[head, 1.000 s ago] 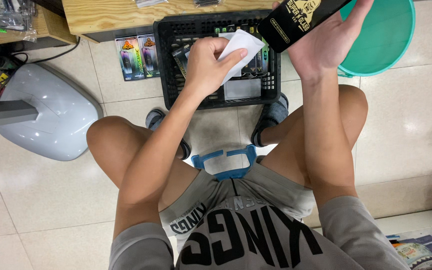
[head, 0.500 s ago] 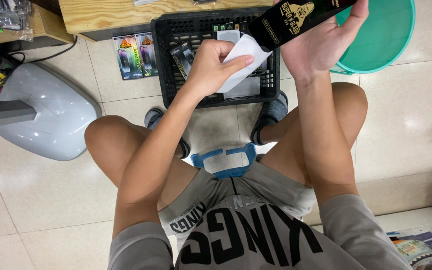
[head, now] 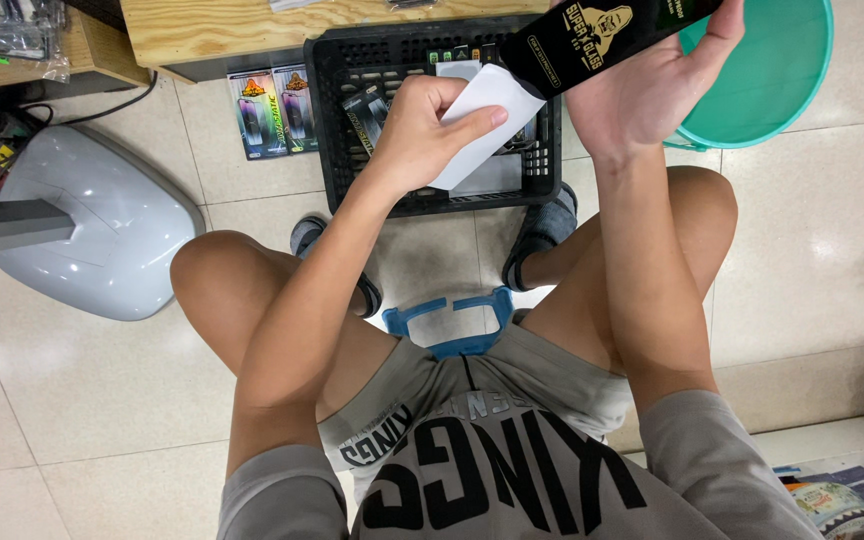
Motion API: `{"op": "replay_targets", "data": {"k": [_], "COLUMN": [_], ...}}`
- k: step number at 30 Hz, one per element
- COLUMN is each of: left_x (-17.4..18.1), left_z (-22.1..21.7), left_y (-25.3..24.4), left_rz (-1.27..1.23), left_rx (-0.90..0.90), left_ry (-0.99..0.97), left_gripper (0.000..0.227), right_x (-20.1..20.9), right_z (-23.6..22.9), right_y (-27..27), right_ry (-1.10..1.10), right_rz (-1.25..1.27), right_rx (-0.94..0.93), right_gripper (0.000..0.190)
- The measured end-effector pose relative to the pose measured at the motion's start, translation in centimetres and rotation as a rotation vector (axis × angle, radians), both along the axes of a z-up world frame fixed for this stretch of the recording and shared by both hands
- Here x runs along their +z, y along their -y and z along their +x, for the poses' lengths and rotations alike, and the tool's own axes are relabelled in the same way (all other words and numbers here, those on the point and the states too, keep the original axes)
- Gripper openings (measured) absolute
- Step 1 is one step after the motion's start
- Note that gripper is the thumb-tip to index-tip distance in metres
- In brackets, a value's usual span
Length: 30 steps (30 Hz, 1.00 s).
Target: The person sits on a low stool and repeatedly takes white paper sheets from a stack, folds them, and inserts them into black screen protector packages labeled 'Super X Glass.' The person handles the packages one at a time, places them into a black plastic crate, and continues the process for multiple units.
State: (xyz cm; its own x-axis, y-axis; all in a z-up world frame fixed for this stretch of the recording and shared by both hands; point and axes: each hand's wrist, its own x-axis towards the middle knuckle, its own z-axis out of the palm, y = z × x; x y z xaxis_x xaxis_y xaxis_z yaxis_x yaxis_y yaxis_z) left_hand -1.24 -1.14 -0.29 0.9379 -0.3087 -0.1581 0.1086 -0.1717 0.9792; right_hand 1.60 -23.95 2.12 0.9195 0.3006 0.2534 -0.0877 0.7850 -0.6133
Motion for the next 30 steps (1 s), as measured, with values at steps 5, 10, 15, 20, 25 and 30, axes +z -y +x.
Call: {"op": "replay_targets", "data": {"k": [5,10,15,20,25,30], "left_x": [0.3,0.0,0.6,-0.1,0.2,-0.2], "left_z": [0.1,0.1,0.0,0.2,0.5,0.8], "left_y": [0.0,0.1,0.2,0.1,0.0,-0.2], "left_rz": [0.003,-0.109,-0.170,-0.198,-0.217,-0.246], "left_rx": [-0.002,-0.020,-0.014,0.022,0.122,0.203], "left_ry": [-0.037,0.016,-0.045,0.013,0.072,0.106], "left_gripper": [0.032,0.024,0.020,0.020,0.017,0.016], "right_x": [1.1,3.0,0.1,0.1,0.6,0.3], "right_z": [-0.3,-1.0,0.0,-0.1,-0.8,-1.0], "right_y": [-0.7,-2.0,-3.1,-3.8,-4.2,-4.2], "right_ry": [-0.106,-0.197,-0.091,0.021,0.354,0.344], "right_rz": [0.017,-0.114,-0.339,-0.666,-0.959,-0.991], "right_rx": [-0.017,0.016,-0.229,-0.420,-0.394,-0.344], "right_gripper": [0.056,0.059,0.034,0.019,0.038,0.048]}}
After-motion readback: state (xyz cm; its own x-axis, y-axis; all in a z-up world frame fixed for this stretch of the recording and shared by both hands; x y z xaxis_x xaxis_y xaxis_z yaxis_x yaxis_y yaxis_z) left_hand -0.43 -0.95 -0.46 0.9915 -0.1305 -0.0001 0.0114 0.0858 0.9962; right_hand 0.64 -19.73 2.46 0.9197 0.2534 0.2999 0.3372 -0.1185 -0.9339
